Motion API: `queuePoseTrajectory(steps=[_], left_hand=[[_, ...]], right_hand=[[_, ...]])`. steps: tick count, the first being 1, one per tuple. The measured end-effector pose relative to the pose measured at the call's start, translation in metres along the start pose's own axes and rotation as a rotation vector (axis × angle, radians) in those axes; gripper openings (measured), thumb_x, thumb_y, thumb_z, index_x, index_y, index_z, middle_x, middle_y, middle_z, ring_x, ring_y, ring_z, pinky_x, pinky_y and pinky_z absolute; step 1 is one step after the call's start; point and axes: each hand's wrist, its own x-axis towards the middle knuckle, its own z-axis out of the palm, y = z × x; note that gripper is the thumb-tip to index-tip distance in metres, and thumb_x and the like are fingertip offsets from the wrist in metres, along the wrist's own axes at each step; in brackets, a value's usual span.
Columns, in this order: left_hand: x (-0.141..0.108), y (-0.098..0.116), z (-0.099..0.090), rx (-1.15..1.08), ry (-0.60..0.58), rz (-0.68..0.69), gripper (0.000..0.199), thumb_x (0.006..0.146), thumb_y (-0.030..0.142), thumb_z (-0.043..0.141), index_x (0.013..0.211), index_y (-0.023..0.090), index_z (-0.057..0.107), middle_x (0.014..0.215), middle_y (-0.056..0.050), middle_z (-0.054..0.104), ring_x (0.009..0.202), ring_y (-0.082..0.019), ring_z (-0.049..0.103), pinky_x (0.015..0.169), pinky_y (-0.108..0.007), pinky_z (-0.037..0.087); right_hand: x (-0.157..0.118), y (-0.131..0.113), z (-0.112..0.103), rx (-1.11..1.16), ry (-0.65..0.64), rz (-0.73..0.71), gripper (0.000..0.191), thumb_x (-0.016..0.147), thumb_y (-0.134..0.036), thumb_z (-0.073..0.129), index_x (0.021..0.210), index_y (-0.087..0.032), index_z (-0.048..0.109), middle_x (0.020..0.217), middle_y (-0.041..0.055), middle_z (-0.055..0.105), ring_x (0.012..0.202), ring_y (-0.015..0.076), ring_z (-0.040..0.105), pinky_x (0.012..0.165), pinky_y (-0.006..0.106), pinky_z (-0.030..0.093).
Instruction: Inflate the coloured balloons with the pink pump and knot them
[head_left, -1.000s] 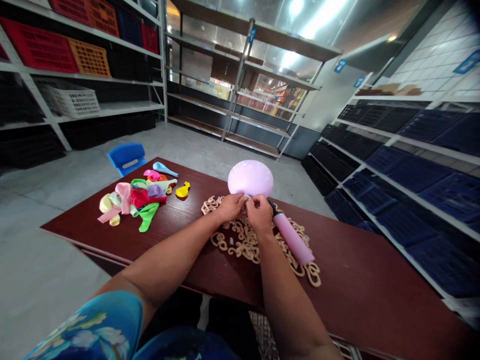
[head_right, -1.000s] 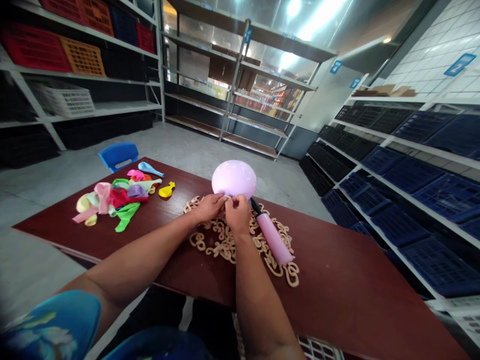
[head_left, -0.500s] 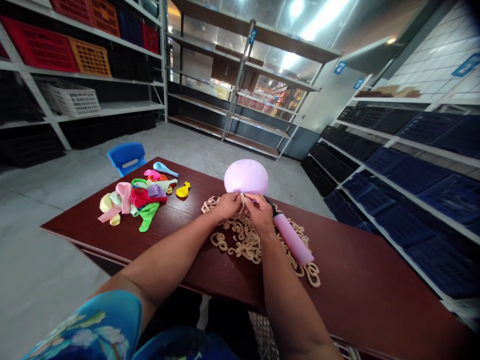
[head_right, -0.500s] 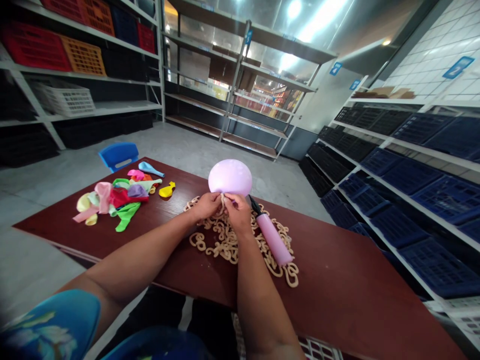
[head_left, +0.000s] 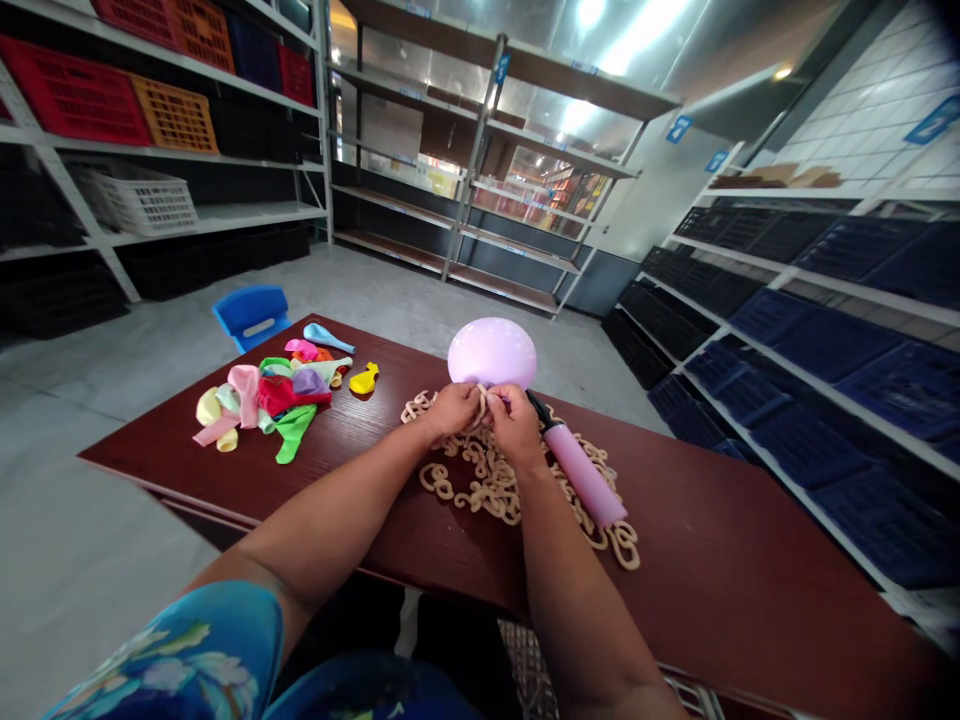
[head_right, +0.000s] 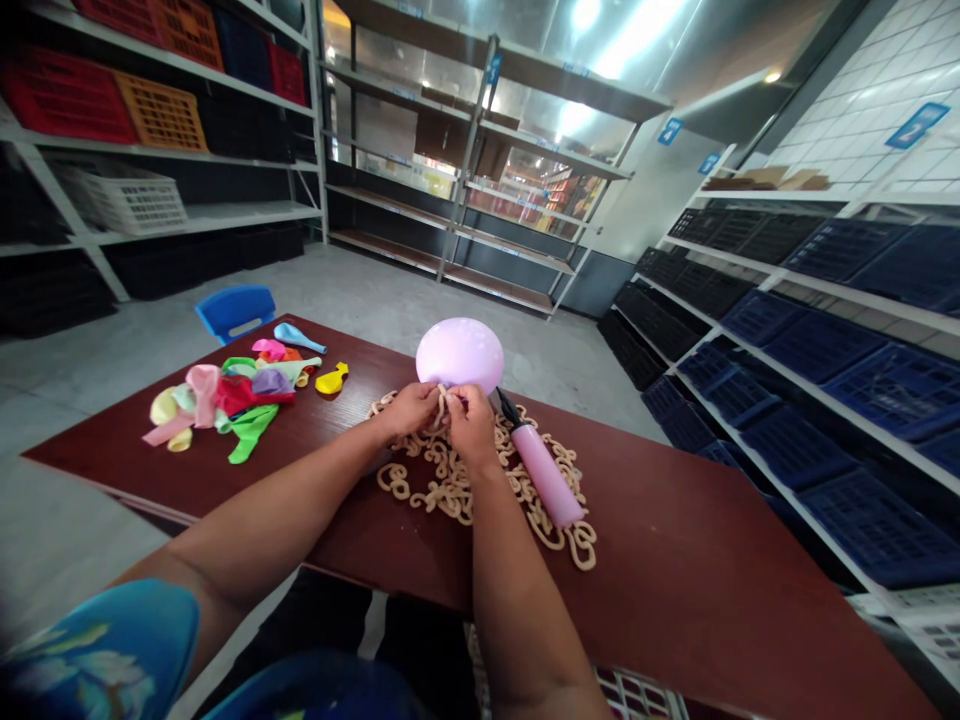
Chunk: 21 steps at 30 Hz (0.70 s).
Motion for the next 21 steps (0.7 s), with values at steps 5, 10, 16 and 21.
queuePoseTrajectory(steps=[5,10,16,21], left_hand=[[-0.002,0.006,-0.006,0.198,-0.059,0.093,0.032,0.085,0.034,0.036,0.065,0.015,0.052,0.059,0.0,0.054,0.054,-0.01,0.045,0.054,-0.021,0.036],[-0.008,0.014,-0.001,0.381,-0.103,0.196,0.032,0.086,0.033,0.036,0.068,0.016,0.055,0.063,-0.001,0.055,0.059,-0.012,0.046,0.06,-0.023,0.037],[-0.018,0.027,0.011,0.565,-0.167,0.331,0.033,0.086,0.032,0.035,0.074,0.015,0.06,0.072,-0.007,0.061,0.063,-0.014,0.051,0.062,-0.025,0.039],[-0.023,0.032,0.016,0.711,-0.159,0.4,0.032,0.084,0.031,0.036,0.078,0.014,0.063,0.076,-0.01,0.064,0.067,-0.018,0.055,0.064,-0.028,0.039]], right_hand=[[0.002,0.0,-0.003,-0.067,0.096,0.054,0.019,0.082,-0.035,0.042,0.084,-0.019,0.052,0.064,-0.0008,0.057,0.06,0.0144,0.053,0.068,0.031,0.043],[0.003,0.0,-0.007,-0.23,0.369,0.018,0.014,0.08,-0.029,0.04,0.082,-0.019,0.05,0.083,0.0063,0.056,0.08,0.0192,0.05,0.078,0.035,0.039],[0.005,0.005,-0.011,-0.252,0.471,0.083,0.015,0.08,-0.031,0.039,0.08,-0.019,0.048,0.083,0.0067,0.054,0.081,0.0191,0.047,0.078,0.034,0.037],[0.007,0.017,-0.01,-0.098,0.456,0.254,0.02,0.08,-0.037,0.04,0.078,-0.019,0.048,0.07,0.0007,0.053,0.067,0.0149,0.047,0.067,0.029,0.038]])
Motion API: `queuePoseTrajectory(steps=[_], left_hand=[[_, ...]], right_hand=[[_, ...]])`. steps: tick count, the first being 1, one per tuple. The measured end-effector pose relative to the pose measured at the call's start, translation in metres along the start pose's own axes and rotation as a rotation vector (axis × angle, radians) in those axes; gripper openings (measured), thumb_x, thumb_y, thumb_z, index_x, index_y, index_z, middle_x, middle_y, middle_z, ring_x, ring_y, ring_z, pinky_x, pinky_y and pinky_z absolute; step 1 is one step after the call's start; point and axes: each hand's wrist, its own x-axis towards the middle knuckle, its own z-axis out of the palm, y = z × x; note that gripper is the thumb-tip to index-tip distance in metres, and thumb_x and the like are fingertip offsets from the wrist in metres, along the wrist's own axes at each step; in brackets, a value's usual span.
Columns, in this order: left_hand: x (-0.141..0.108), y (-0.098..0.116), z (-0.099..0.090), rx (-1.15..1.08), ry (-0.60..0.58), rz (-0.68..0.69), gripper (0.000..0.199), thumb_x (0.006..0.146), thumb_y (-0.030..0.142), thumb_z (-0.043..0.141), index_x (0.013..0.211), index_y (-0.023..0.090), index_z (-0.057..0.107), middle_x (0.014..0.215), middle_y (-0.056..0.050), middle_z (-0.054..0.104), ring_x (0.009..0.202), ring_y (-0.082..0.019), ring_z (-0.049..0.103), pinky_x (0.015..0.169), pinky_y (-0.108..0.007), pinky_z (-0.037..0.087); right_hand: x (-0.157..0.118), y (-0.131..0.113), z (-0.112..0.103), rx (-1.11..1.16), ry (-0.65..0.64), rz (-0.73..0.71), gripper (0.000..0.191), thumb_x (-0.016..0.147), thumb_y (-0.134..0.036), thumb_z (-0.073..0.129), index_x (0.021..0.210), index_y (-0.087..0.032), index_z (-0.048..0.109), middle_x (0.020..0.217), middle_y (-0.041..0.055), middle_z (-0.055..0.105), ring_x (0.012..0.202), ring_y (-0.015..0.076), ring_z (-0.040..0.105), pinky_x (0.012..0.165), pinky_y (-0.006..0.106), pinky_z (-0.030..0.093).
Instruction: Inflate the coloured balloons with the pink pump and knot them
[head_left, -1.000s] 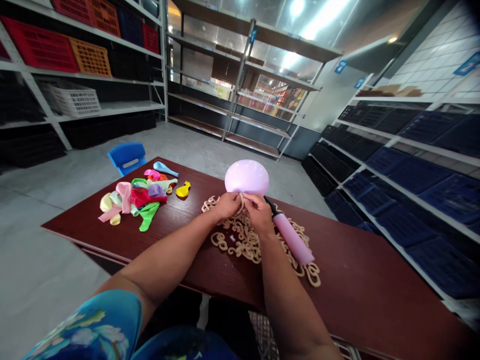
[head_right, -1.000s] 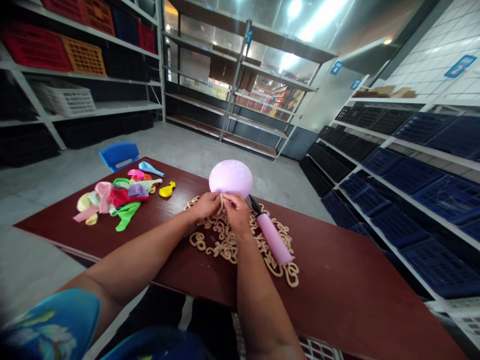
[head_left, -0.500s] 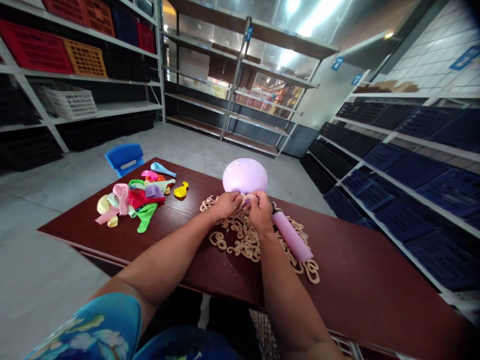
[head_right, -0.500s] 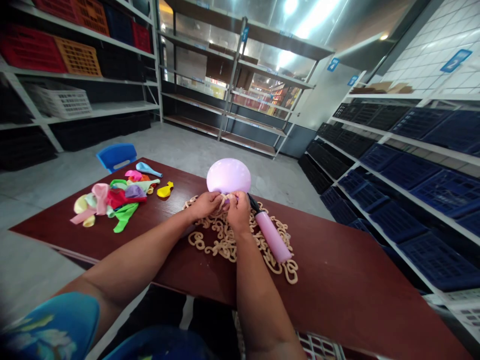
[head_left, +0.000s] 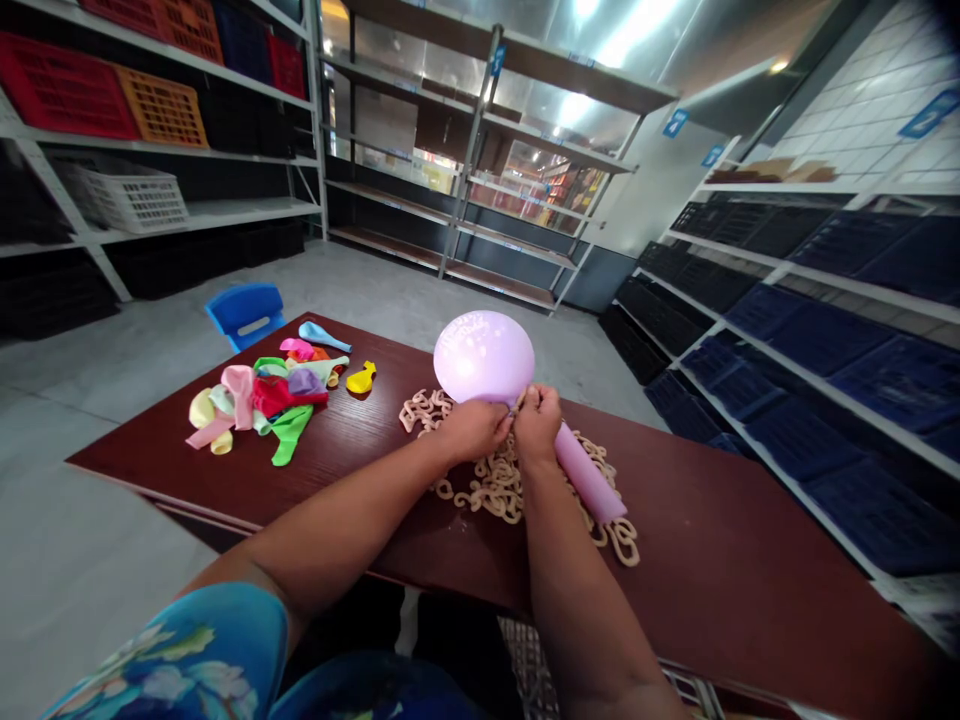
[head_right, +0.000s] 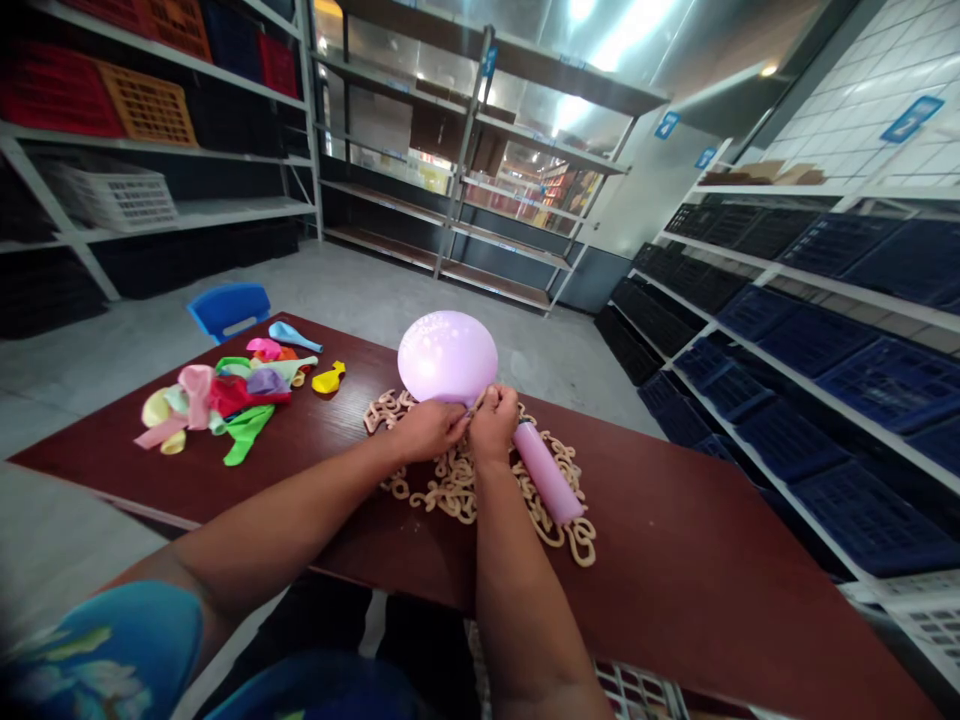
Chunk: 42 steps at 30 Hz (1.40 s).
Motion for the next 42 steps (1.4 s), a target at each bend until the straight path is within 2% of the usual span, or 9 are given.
queuePoseTrajectory(steps=[7,14,17,20,25,29,35,40,42], left_hand=[[0.001,0.001,0.001,-0.114,0.042,-0.102,0.029,0.079,0.03,0.041,0.07,0.015,0.064,0.063,-0.005,0.061,0.051,-0.012,0.046,0.051,-0.025,0.031],[0.0,0.0,-0.003,-0.183,0.0,-0.109,0.025,0.076,0.029,0.045,0.066,0.014,0.063,0.056,-0.001,0.056,0.048,-0.01,0.039,0.049,-0.024,0.027],[-0.001,-0.005,-0.003,-0.225,0.063,-0.141,0.033,0.081,0.035,0.04,0.073,0.015,0.064,0.063,-0.002,0.059,0.054,-0.012,0.045,0.053,-0.023,0.031],[0.0,-0.014,0.002,-0.28,0.177,-0.262,0.044,0.084,0.046,0.033,0.081,0.016,0.065,0.066,-0.003,0.06,0.059,-0.013,0.049,0.056,-0.023,0.034],[0.006,-0.033,0.009,-0.429,0.316,-0.404,0.044,0.081,0.05,0.038,0.074,0.016,0.064,0.062,0.0,0.057,0.059,-0.012,0.05,0.058,-0.021,0.035],[0.016,-0.047,0.001,-0.415,0.414,-0.489,0.046,0.081,0.051,0.038,0.077,0.015,0.066,0.062,-0.001,0.058,0.061,-0.013,0.051,0.058,-0.021,0.036],[0.043,-0.064,-0.013,-0.271,0.294,-0.573,0.048,0.081,0.053,0.038,0.088,0.017,0.068,0.074,-0.007,0.066,0.074,-0.018,0.058,0.066,-0.024,0.04],[0.063,-0.075,-0.01,-0.237,0.139,-0.62,0.057,0.078,0.062,0.034,0.09,0.018,0.069,0.081,-0.009,0.067,0.08,-0.022,0.06,0.071,-0.027,0.042],[0.064,-0.081,-0.009,-0.224,0.12,-0.652,0.059,0.078,0.062,0.033,0.092,0.018,0.069,0.084,-0.011,0.067,0.084,-0.024,0.061,0.073,-0.029,0.043]], right_hand=[[0.0,0.007,0.008,0.238,-0.01,0.148,0.017,0.078,-0.036,0.042,0.076,-0.02,0.046,0.058,-0.0056,0.046,0.052,0.0096,0.041,0.053,0.022,0.036],[-0.002,0.007,0.012,0.346,-0.013,0.238,0.016,0.078,-0.036,0.042,0.074,-0.02,0.044,0.055,-0.0067,0.043,0.047,0.0084,0.04,0.047,0.021,0.035],[-0.004,0.006,0.012,0.324,-0.017,0.112,0.018,0.081,-0.037,0.039,0.078,-0.02,0.044,0.059,-0.0048,0.048,0.051,0.0097,0.044,0.051,0.022,0.039],[-0.008,0.002,0.011,0.225,-0.003,-0.103,0.02,0.083,-0.037,0.038,0.083,-0.019,0.046,0.069,0.0,0.054,0.064,0.0125,0.05,0.063,0.027,0.043],[-0.017,-0.009,0.01,0.081,-0.045,-0.505,0.015,0.085,-0.028,0.04,0.088,-0.018,0.051,0.088,0.0068,0.055,0.086,0.0166,0.051,0.081,0.035,0.043],[-0.02,-0.011,0.012,0.038,-0.065,-0.641,0.021,0.085,-0.022,0.039,0.102,-0.016,0.05,0.096,0.0104,0.052,0.09,0.0176,0.05,0.083,0.037,0.044],[-0.023,-0.008,0.016,-0.053,-0.136,-0.698,0.025,0.084,-0.021,0.041,0.107,-0.017,0.049,0.102,0.011,0.053,0.096,0.0194,0.051,0.084,0.038,0.044],[-0.022,-0.007,0.015,-0.084,-0.147,-0.717,0.023,0.084,-0.022,0.042,0.104,-0.017,0.05,0.101,0.0099,0.055,0.1,0.0195,0.05,0.085,0.036,0.044],[-0.021,-0.006,0.015,-0.093,-0.148,-0.717,0.022,0.084,-0.022,0.041,0.103,-0.017,0.051,0.101,0.0096,0.055,0.1,0.0194,0.05,0.085,0.036,0.043]])
